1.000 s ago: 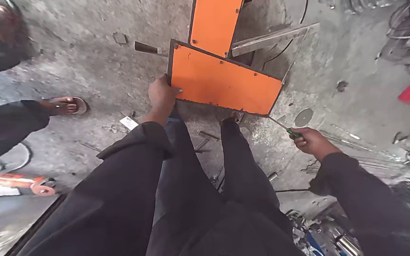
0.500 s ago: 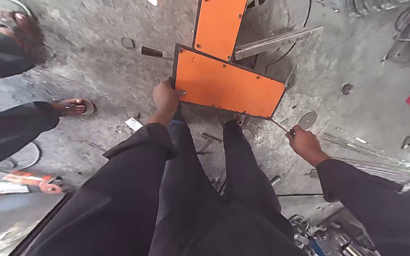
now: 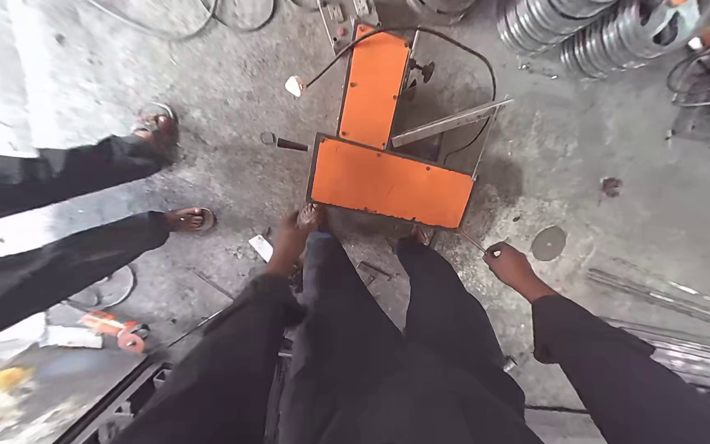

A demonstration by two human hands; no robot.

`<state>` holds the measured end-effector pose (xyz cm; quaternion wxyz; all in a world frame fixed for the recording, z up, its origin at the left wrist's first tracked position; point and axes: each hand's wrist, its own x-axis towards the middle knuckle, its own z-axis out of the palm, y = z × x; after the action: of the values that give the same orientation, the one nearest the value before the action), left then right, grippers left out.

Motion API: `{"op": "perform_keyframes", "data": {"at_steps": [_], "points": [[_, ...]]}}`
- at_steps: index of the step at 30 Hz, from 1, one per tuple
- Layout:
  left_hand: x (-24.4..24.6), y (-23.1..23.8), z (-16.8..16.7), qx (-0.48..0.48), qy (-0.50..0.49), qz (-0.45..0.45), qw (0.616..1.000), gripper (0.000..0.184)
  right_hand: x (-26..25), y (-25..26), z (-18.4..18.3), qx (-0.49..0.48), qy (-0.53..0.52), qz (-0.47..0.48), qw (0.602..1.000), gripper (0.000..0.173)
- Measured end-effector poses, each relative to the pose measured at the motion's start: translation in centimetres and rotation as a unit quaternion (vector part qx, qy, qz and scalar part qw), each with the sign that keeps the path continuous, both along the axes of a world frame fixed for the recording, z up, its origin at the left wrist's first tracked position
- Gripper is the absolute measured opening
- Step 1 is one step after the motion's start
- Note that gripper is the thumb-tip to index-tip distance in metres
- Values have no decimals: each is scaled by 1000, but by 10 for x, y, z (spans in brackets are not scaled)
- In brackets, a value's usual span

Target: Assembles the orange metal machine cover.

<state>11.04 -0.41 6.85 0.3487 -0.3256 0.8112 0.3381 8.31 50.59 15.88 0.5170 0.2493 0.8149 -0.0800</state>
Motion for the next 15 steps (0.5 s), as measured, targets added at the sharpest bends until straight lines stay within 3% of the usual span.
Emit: {"op": "perform_keyframes", "data": {"at_steps": [5, 10, 12, 13, 14, 15], "points": [[163, -5, 14, -65, -129, 65, 987, 48, -59, -23, 49, -54, 97, 87, 990, 42], [257, 70, 38, -29, -252, 79, 964, 44, -116, -53, 20, -119, 209, 215, 947, 33], [272, 101, 34, 8, -254, 87, 963, 45, -131, -76, 29, -82, 173, 256, 947, 34], [279, 114, 28, 29, -251, 95, 963, 45, -145, -90, 48, -57, 89, 278, 955, 38], [285, 125, 26, 48, -250, 100, 962, 44, -175, -109, 68, -46, -112, 278, 953, 47], [286, 134, 24, 60, -246, 102, 962, 42, -146, -93, 40, -42, 103, 329, 938, 37]]}}
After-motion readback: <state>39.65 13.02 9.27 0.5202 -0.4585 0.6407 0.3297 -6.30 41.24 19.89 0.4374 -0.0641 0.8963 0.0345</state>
